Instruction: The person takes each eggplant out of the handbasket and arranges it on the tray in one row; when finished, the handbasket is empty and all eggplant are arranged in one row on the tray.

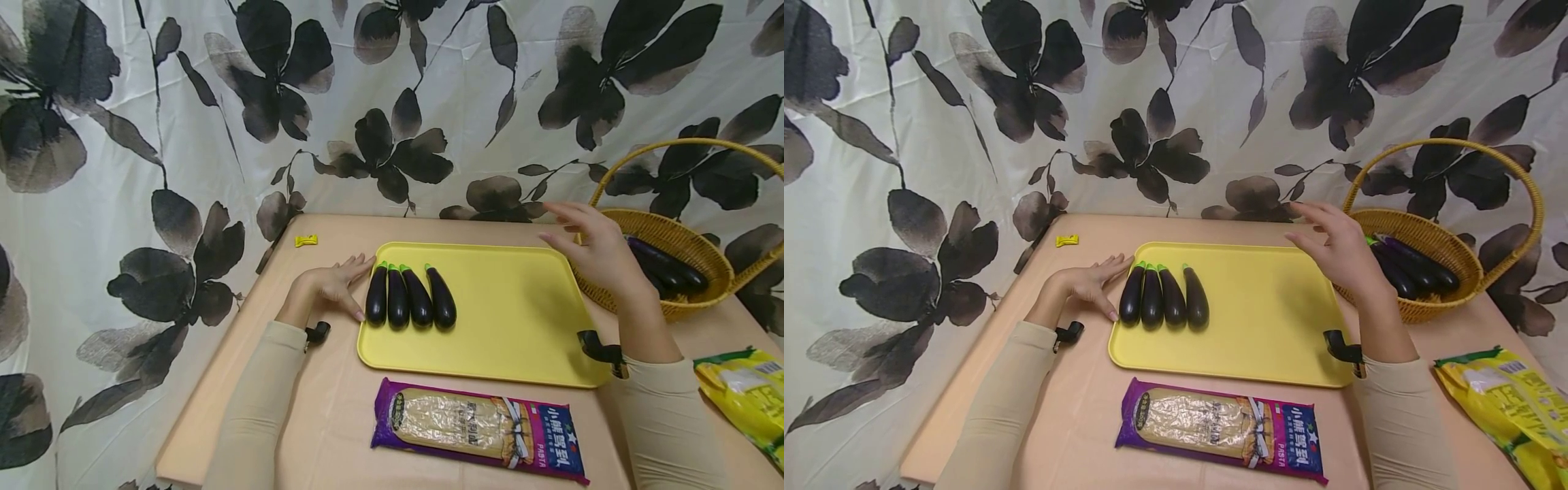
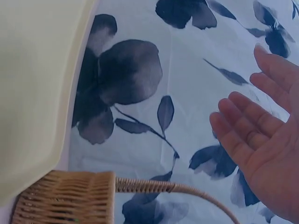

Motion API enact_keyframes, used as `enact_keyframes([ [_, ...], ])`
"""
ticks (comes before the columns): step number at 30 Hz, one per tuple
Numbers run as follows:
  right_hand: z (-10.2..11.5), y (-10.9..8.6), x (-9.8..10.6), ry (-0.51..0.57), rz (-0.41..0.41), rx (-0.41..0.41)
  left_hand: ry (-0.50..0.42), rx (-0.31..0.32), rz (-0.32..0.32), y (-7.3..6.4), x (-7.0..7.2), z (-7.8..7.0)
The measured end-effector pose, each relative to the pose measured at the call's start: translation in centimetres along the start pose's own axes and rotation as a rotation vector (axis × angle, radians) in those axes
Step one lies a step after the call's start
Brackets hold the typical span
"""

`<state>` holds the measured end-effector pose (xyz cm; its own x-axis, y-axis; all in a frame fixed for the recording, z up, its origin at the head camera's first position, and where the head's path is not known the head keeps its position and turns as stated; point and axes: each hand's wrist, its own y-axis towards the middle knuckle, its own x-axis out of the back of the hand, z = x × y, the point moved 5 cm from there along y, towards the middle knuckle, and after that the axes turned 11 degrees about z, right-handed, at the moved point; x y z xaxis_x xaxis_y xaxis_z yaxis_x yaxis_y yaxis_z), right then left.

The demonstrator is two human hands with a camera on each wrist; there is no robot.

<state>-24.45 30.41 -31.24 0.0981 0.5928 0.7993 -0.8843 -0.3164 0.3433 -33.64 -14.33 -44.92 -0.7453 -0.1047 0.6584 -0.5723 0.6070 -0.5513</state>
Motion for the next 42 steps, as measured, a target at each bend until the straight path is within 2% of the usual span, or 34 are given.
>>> enact_keyframes([
  [11, -3.0, -1.3, 1.6, -0.018, -0.031, -0.137, -0.006, 0.030, -0.009, -0.1, -0.2, 0.1],
  [15, -4.1, -1.6, 2.1, -0.036, -0.030, -0.159, -0.007, 0.031, -0.009, 0.0, -0.3, 0.2],
  [20, -5.7, -2.1, 2.4, -0.035, -0.012, -0.224, -0.014, 0.028, -0.011, 0.1, -0.3, 0.3],
  [25, -7.4, -2.4, 2.4, -0.027, 0.029, -0.284, -0.012, 0.025, -0.009, 0.1, -0.3, 0.3],
  [30, -8.9, -2.7, 2.4, -0.027, 0.069, -0.309, 0.000, 0.018, -0.006, 0.1, -0.3, 0.2],
  [42, -13.3, -3.8, 1.1, -0.053, 0.221, -0.433, -0.004, 0.020, 0.000, 0.0, -0.2, 0.0],
])
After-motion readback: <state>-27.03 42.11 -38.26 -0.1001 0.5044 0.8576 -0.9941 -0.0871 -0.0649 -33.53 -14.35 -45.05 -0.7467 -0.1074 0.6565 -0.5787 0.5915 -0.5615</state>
